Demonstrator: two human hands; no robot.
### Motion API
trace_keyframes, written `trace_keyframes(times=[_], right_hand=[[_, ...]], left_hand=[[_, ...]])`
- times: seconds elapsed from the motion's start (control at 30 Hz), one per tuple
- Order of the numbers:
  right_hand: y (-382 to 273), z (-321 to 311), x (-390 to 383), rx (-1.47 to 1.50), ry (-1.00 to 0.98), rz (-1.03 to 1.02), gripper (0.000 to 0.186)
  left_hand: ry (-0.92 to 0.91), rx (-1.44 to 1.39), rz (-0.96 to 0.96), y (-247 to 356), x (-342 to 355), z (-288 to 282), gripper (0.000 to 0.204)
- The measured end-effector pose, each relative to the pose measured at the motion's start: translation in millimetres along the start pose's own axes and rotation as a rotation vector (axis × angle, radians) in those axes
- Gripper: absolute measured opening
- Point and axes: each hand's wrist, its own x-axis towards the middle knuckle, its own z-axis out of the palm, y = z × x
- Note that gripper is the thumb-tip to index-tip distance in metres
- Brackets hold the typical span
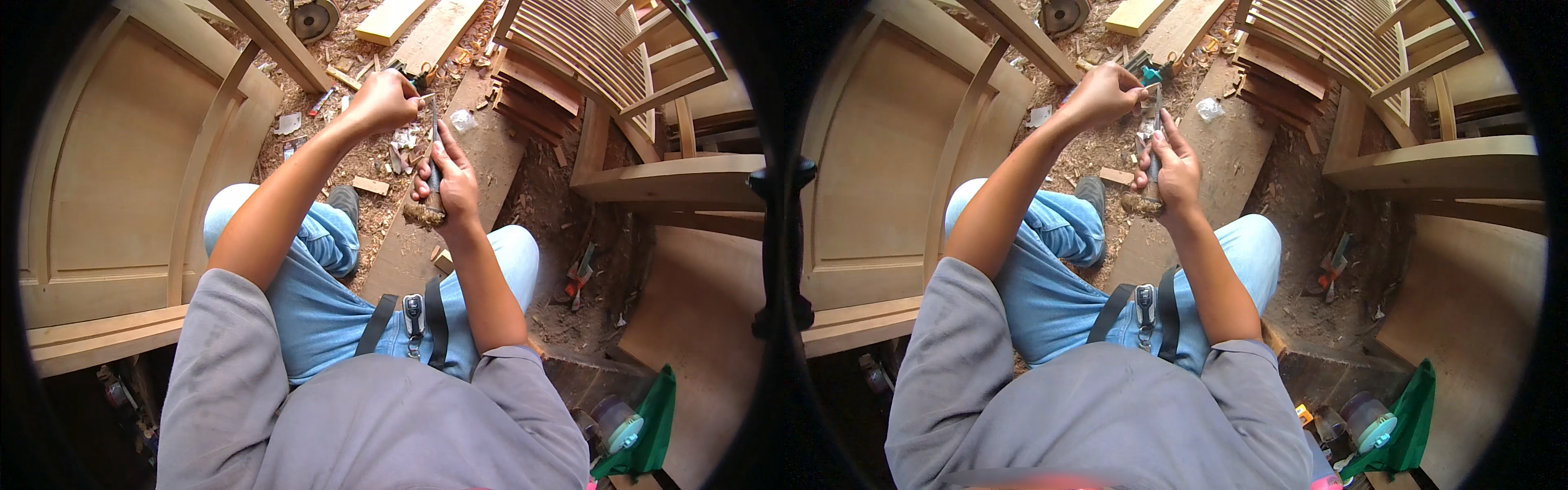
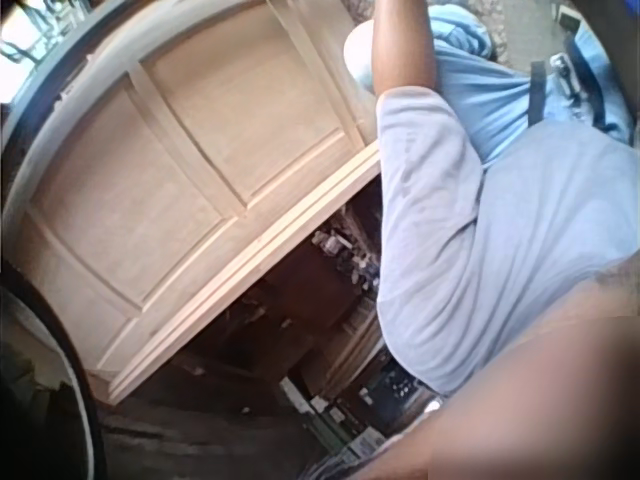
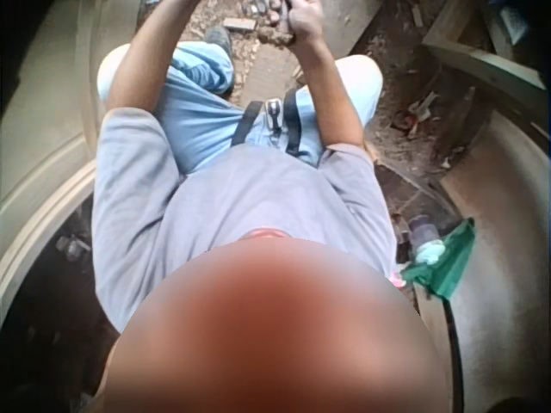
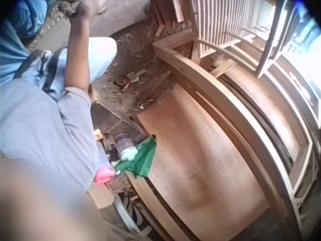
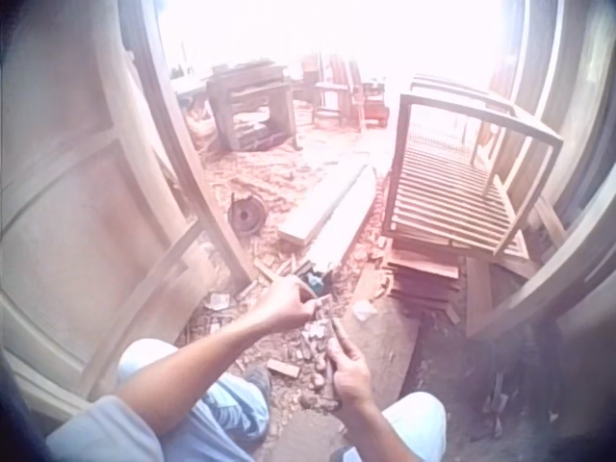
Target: The person sits on the workshop floor and uses a chisel to shave and shape small wooden pieces. They repeatedly scrape the wood, rotate the pieces, and discard shavings. A second person works in the background assembling a wooden frame.
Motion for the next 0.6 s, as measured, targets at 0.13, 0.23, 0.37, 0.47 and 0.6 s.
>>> trace_keyframes(times=[0.13, 0.23, 0.37, 0.47, 0.6], right_hand=[[16, 3, 11, 0.06, 0.028, 0.017, 0.051], [15, 9, 26, 0.037, 0.139, -0.048, 0.049], [-33, -21, 50, 0.246, 0.529, -0.298, 0.049], [-57, -72, 42, 0.146, 0.508, -0.337, 0.054], [-47, -102, 31, 0.007, 0.249, -0.236, 0.053]], left_hand=[[0.01, 0.074, -0.008, -4, 9, 3, 0.024], [-0.128, 0.15, -0.111, 0, 10, 4, 0.023], [-0.322, 0.179, -0.029, 7, -4, 8, 0.022], [-0.184, -0.217, -0.139, 2, -4, 1, 0.025], [-0.148, -0.44, -0.188, -11, 3, -5, 0.028]])
